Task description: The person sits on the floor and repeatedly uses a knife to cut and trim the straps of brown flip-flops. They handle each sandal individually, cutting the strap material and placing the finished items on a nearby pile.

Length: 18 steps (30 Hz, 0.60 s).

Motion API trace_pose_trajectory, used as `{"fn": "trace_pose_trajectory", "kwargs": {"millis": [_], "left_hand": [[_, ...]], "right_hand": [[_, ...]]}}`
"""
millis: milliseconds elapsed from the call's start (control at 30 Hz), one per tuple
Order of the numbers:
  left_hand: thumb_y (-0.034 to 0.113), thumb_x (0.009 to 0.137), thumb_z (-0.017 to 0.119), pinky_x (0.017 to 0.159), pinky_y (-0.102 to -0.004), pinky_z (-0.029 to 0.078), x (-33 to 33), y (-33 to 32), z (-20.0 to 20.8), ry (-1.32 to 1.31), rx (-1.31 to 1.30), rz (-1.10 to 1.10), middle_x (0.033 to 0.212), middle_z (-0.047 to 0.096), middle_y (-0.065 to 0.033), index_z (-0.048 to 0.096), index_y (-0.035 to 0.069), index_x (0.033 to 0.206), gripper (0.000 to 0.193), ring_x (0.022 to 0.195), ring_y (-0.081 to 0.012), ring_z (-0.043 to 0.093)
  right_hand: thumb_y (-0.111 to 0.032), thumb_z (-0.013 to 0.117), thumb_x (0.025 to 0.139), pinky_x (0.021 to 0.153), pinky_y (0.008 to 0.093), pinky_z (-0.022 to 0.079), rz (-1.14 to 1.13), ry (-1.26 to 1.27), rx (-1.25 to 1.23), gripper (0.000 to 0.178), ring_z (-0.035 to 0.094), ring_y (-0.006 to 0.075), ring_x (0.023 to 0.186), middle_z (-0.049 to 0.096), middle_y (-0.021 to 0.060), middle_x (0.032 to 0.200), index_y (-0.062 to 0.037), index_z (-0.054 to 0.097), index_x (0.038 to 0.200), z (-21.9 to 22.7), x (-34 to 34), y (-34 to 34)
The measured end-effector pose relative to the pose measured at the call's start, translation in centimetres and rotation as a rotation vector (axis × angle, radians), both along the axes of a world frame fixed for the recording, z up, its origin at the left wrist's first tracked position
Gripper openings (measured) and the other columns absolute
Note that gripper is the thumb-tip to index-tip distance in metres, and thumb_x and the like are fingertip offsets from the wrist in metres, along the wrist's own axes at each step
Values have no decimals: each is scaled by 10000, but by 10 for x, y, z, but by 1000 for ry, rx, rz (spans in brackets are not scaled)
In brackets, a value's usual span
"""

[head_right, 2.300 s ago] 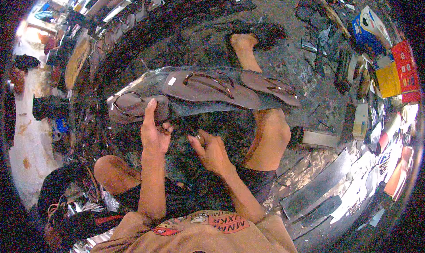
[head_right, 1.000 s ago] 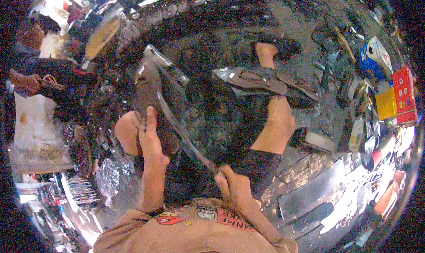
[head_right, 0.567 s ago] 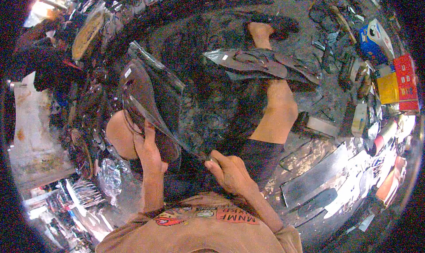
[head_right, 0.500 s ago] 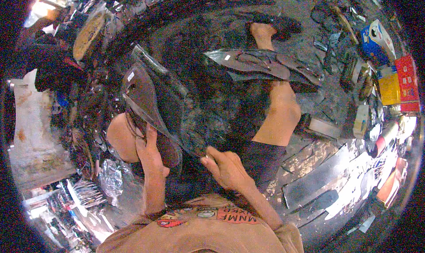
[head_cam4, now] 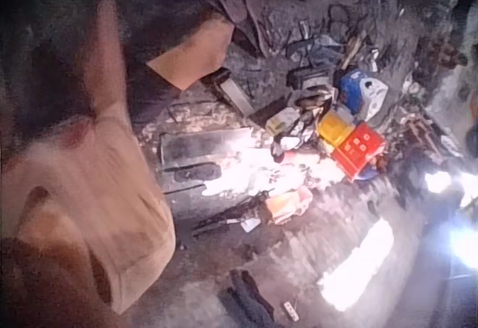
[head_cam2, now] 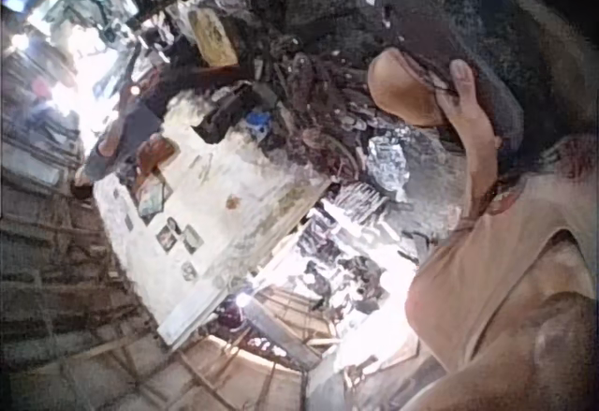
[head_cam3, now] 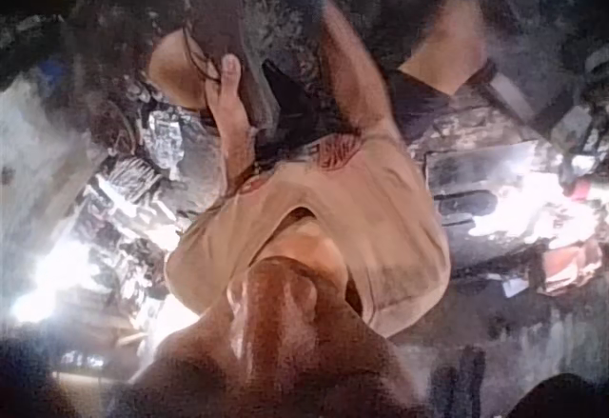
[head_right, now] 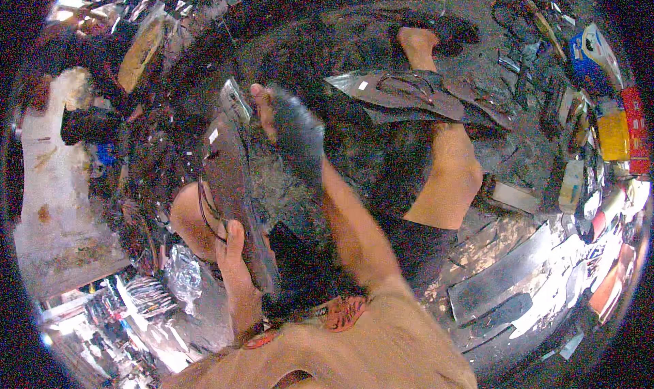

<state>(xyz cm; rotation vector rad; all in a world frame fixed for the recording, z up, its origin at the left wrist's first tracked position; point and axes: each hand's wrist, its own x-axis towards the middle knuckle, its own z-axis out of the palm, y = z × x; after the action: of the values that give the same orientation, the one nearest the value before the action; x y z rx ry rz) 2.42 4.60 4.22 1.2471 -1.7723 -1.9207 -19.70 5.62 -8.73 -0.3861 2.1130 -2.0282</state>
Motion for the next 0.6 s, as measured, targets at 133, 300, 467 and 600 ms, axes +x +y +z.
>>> {"fn": "trace_pose_trajectory", "kwargs": {"millis": [133,300,467,600], "left_hand": [[333,937,721,963,-359,476,6,-12,3,152,-205,-43,1275,607,-126,429,10,1449,672,1106,-223,598],[528,925,674,1128,-404,352,33,6,-11,96,-719,-219,1443,495,-177,333,-87,1479,895,1288,-288,502],[487,955,645,1087,-389,396,2,-9,58,525,131,-200,1349,532,-77,437,93,1400,630,1253,-237,519],[330,928,730,978,-379,487,3,-19,56,326,104,-110,1278,595,-62,483,125,1365,542,1140,-218,596]], "right_hand": [[-651,373,1022,558,349,459,397,-628,-113,694,570,183,567,592,36,641,-55,665,819,2,78,17],[-393,691,968,528,270,384,-43,-227,-408,373,428,53,588,510,-50,627,-32,642,889,103,105,59],[-245,837,851,513,294,355,62,-57,-161,316,377,75,574,503,-19,613,-39,600,817,139,136,103],[-257,679,951,554,342,443,68,-18,-11,223,544,192,570,591,83,709,-55,604,1011,152,160,146]]}}
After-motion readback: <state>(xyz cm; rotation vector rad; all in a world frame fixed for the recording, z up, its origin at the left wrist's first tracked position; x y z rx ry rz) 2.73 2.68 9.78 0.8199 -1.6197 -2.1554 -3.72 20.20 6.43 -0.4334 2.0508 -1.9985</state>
